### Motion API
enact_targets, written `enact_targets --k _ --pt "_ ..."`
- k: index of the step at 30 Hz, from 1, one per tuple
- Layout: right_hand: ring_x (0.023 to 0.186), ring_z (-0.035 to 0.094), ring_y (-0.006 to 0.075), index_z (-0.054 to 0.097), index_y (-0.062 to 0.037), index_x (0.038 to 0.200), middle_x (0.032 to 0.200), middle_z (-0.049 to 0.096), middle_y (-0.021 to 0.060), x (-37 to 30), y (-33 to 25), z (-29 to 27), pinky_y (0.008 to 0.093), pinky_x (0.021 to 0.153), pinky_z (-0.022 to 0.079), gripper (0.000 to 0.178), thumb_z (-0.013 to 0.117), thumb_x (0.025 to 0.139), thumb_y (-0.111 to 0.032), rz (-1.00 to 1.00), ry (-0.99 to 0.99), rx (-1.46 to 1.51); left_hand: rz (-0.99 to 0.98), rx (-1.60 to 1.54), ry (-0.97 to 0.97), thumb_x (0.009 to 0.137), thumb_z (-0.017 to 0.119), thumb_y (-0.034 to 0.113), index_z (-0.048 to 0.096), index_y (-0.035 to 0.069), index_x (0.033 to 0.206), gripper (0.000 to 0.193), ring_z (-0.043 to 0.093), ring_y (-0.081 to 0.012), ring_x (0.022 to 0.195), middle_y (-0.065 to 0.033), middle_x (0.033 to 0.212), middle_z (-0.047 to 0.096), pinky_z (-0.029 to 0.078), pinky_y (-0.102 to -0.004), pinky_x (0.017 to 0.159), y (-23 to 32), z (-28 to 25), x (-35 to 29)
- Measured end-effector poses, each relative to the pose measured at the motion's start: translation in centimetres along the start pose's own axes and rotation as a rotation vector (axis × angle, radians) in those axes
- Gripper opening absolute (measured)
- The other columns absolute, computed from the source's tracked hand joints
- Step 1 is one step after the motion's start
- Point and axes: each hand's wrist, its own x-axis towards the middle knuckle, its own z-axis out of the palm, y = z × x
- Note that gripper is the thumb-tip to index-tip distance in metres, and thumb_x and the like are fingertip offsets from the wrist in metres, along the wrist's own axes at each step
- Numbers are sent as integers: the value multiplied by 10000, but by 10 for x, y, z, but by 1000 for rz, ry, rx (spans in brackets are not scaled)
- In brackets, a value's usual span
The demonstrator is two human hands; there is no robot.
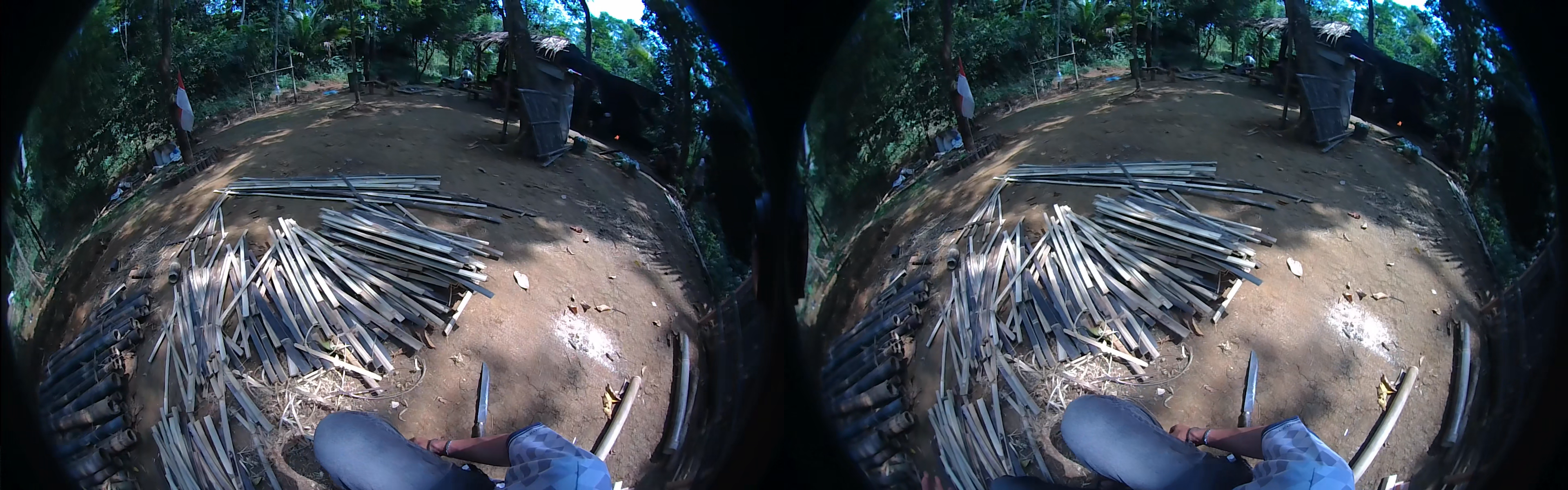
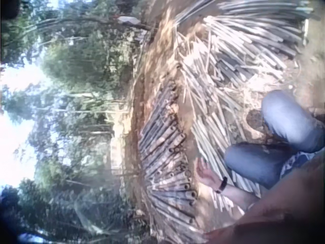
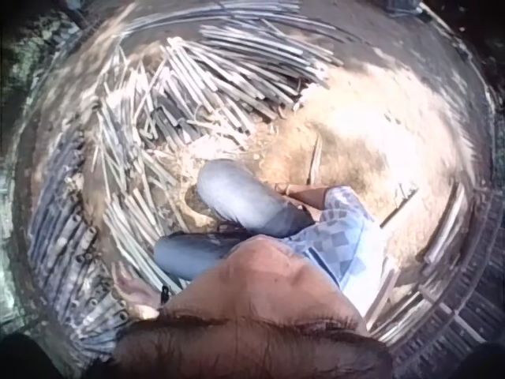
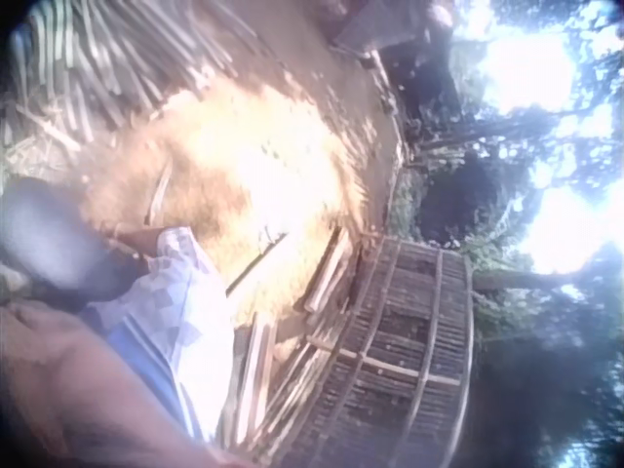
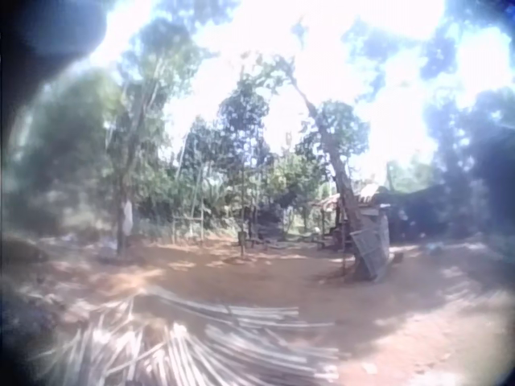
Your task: The person picks up a strip of bamboo and shaves the edges and surface with a large knife while sitting on the ground.
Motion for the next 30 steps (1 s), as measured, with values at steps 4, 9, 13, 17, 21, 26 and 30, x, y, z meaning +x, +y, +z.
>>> enact_targets --k 4,9,13,17,21,26,30 --pt "938 631 260 561 -35 1148 1026 660 159 -23 31 -8 366 820 494 477 597 828 -387 81 -5 76 -5 188 -127 943 367 334 470 -2 1263 474 402 -291 1249 -161 1331 460 277 -412 1052 -9 75 -1" --pt "933 630 257 567 -36 1140 1023 661 157 -19 35 -5 364 818 493 471 592 832 -392 102 -44 120 -18 262 -299 931 413 305 488 -27 1220 447 468 -275 1192 -161 1272 505 338 -407 1000 -16 119 3" --pt "929 630 255 571 -37 1134 1020 661 154 -27 41 4 363 816 493 467 588 835 -395 184 -75 162 -98 562 -439 837 533 503 566 74 1152 533 514 -262 1126 -140 1227 545 372 -368 935 -48 165 16" --pt "926 629 252 575 -38 1128 1017 662 152 -48 41 4 362 814 493 463 585 839 -399 260 -37 181 -66 781 -624 822 631 252 560 13 1097 372 541 -316 1092 -190 1151 565 421 -413 922 -116 182 27" --pt "922 629 250 579 -39 1122 1014 663 150 -44 36 5 361 813 492 459 581 842 -403 286 -33 186 102 1079 -746 822 622 222 558 6 1084 346 551 -358 1022 -197 1088 576 436 -422 882 -144 168 35" --pt "918 628 247 585 -40 1114 1011 664 148 -49 39 7 359 811 492 454 576 846 -407 302 -10 217 43 1040 -748 817 627 233 555 11 1089 358 553 -369 1006 -196 1076 577 439 -426 871 -155 159 42" --pt "914 628 244 589 -41 1108 1008 664 146 -50 41 7 358 809 492 451 573 849 -411 305 -2 236 -19 1029 -736 821 621 222 554 7 1092 353 555 -366 1007 -193 1073 575 438 -407 867 -150 160 42"
